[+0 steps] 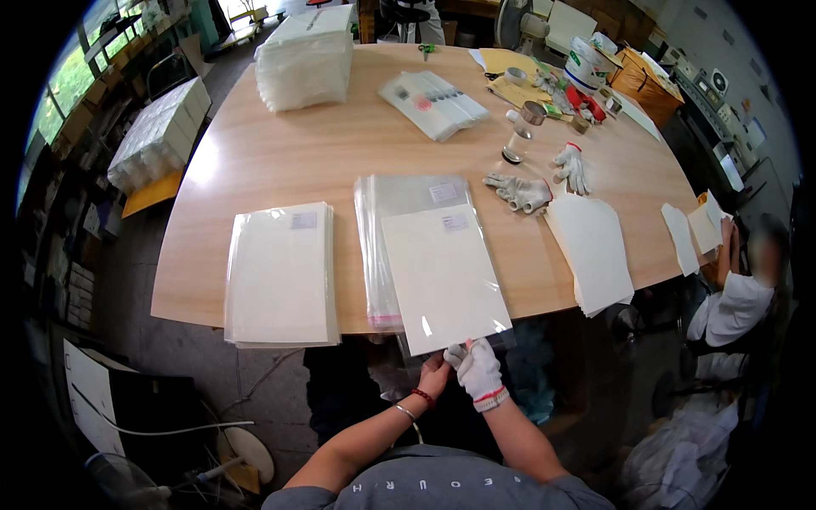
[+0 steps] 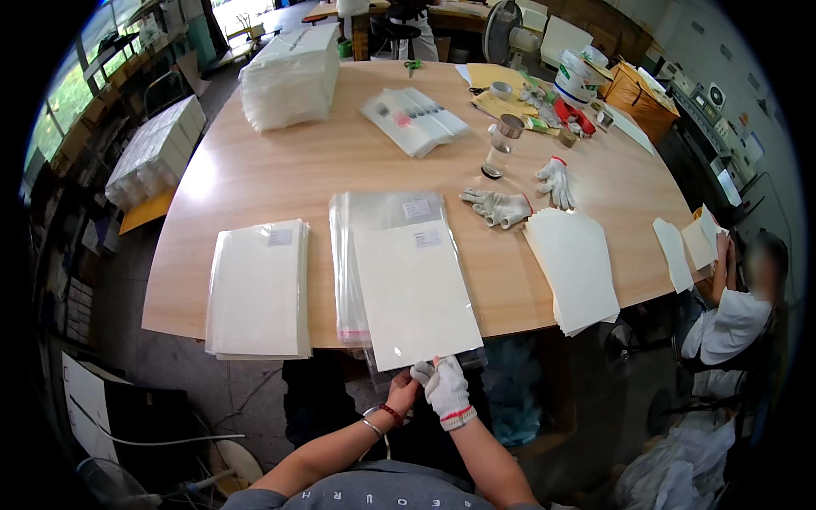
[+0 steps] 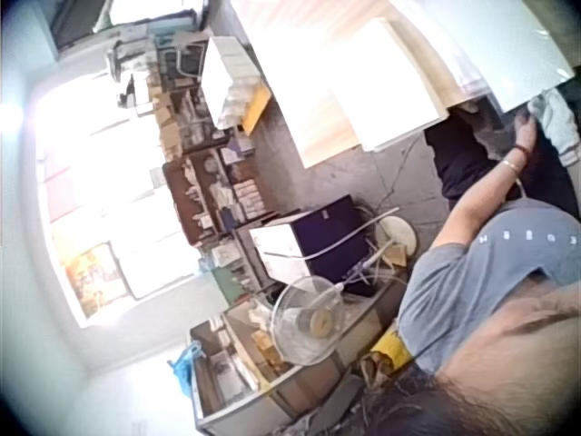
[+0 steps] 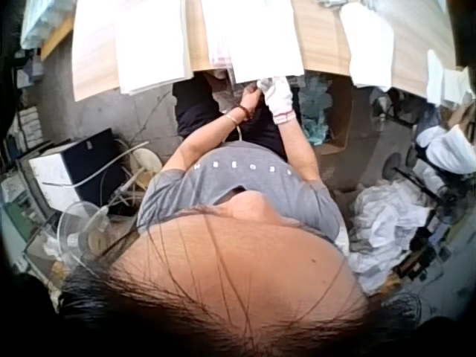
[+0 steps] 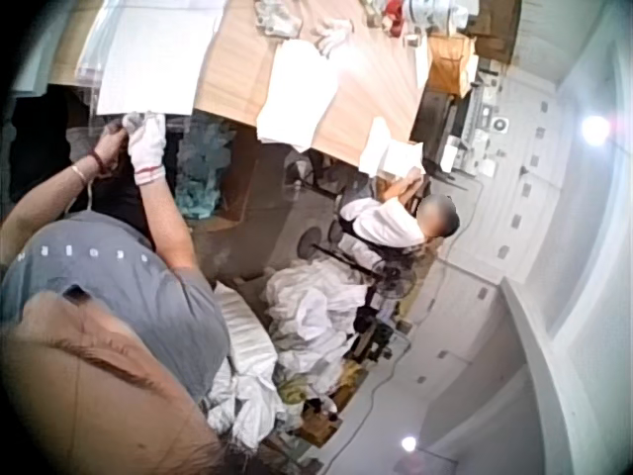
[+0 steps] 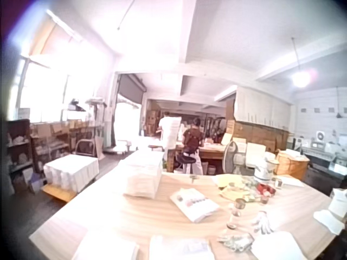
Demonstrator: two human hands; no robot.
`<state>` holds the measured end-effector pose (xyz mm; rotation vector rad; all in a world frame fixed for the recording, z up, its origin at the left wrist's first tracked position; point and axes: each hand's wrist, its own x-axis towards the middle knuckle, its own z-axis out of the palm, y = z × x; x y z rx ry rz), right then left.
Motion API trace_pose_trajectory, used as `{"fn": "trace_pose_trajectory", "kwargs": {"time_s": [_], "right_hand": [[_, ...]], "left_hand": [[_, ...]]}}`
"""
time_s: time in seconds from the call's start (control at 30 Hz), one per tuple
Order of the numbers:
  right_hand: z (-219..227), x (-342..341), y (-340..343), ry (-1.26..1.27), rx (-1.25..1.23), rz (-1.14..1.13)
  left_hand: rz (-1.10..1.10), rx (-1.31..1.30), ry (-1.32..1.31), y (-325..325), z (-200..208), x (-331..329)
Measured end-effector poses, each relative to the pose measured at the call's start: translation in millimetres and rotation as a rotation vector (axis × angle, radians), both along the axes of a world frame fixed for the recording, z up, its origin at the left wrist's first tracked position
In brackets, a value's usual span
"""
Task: The person repeatedly picks up white sheets and places them into clear plastic bags on a table. They handle the sheets one at a time, insert them into the bags, and set the filled bags aside. Another person sits across the table handling similar items.
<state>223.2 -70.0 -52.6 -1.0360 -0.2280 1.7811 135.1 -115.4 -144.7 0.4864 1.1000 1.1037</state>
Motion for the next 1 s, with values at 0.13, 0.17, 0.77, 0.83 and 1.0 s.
{"fn": "trace_pose_trajectory", "kwargs": {"time_s": [0.13,0.17,0.77,0.83,1.0], "right_hand": [[-2.3,7.6,12.9,0.033,-0.013,0.168],[2.8,14.5,10.2,0.045,-0.047,0.211],[25.9,-60.5,10.7,-1.191,1.405,0.949],[51.6,-15.8,34.0,-1.201,1.379,1.013],[72.3,199.1,69.3,-1.459,0.468,-0.679]], "left_hand": [[0.000,0.091,-0.045,7.4,31.1,-25.3],[0.017,0.073,0.012,2.3,37.2,-34.7],[0.235,-0.263,0.177,-14.5,44.7,-87.4],[0.261,-0.296,0.029,-11.4,42.6,-90.1],[0.146,0.014,0.183,-19.3,40.2,-101.3]]}}
